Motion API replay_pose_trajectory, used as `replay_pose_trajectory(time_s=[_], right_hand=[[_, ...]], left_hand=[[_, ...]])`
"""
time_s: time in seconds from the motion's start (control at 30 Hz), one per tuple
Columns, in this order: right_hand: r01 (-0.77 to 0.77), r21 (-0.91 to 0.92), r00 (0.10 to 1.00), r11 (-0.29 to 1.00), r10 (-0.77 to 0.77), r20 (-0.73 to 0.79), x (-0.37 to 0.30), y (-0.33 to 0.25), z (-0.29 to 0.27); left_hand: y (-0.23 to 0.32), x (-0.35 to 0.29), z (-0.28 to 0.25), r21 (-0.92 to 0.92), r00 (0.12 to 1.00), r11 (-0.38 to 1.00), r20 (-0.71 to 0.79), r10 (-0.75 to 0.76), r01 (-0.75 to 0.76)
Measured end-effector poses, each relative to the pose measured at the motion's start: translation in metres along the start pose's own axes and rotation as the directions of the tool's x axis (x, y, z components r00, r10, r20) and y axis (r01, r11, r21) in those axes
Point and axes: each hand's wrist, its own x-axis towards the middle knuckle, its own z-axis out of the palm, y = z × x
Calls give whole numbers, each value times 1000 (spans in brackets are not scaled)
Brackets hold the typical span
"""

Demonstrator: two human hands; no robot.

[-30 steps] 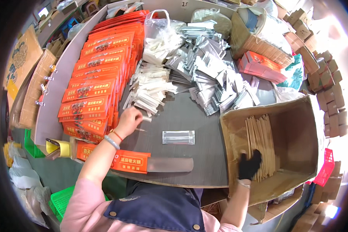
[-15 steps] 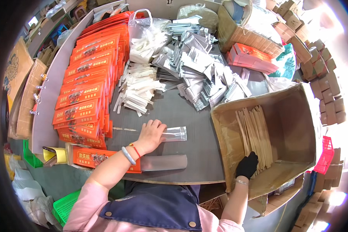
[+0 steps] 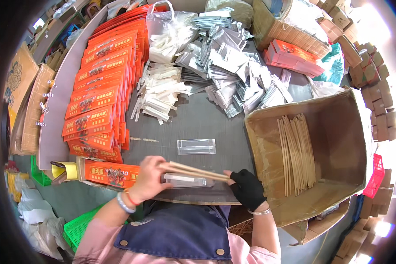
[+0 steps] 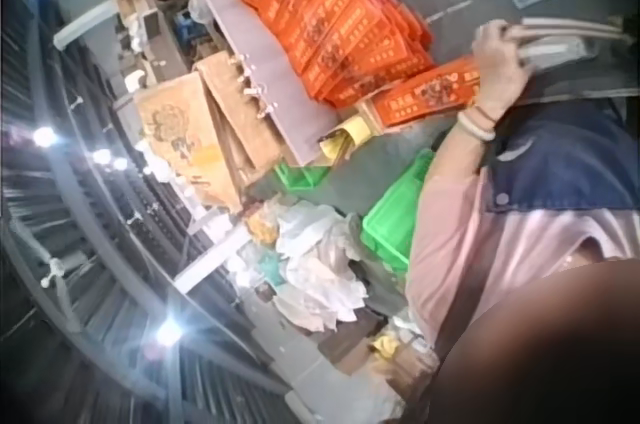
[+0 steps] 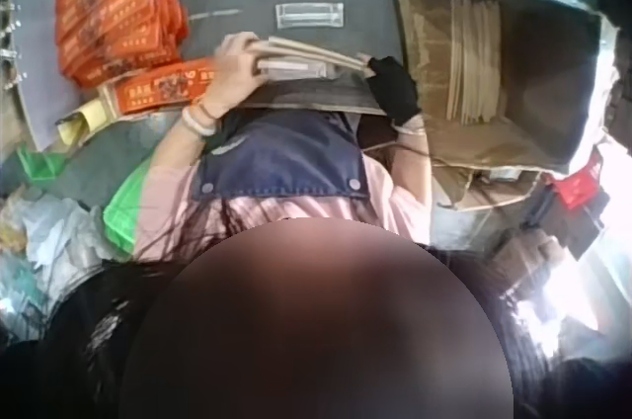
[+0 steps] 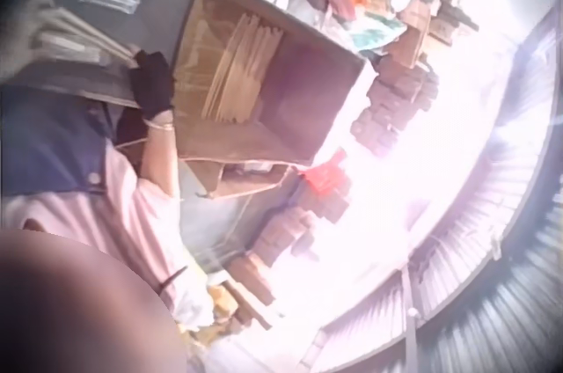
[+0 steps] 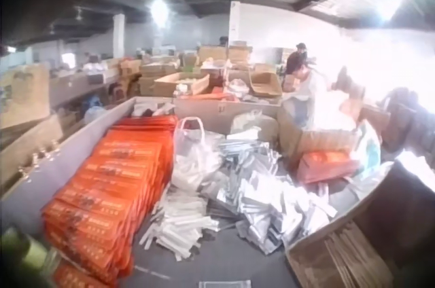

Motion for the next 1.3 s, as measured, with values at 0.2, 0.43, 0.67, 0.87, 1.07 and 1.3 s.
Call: replay_pose_trajectory(time_s=[0.2, 0.43, 0.67, 0.87, 1.07, 1.3], right_hand=[[309, -36, 949, 950, -306, 71, 22, -21, 67], [111, 33, 974, 993, -102, -205, 25, 5, 80], [292, 191, 956, 937, -283, -72, 43, -76, 81], [206, -151, 951, 967, -234, -201, 36, -49, 43], [138, -273, 965, 952, -191, -178, 24, -55, 30], [201, -326, 973, 924, -226, -41, 17, -63, 29]], left_hand=[[-7, -29, 8, 51, 997, 996, -34, 69, -67], [-1, -16, 8, 164, 993, 980, -35, 116, -109], [0, 6, 8, 309, 960, 909, 64, 273, -279], [-29, 41, -86, 201, 903, 881, 125, 410, -428], [-49, -3, -63, 155, 952, 978, -295, -87, 138], [-41, -39, 24, -16, 909, 943, -261, -326, 334]])
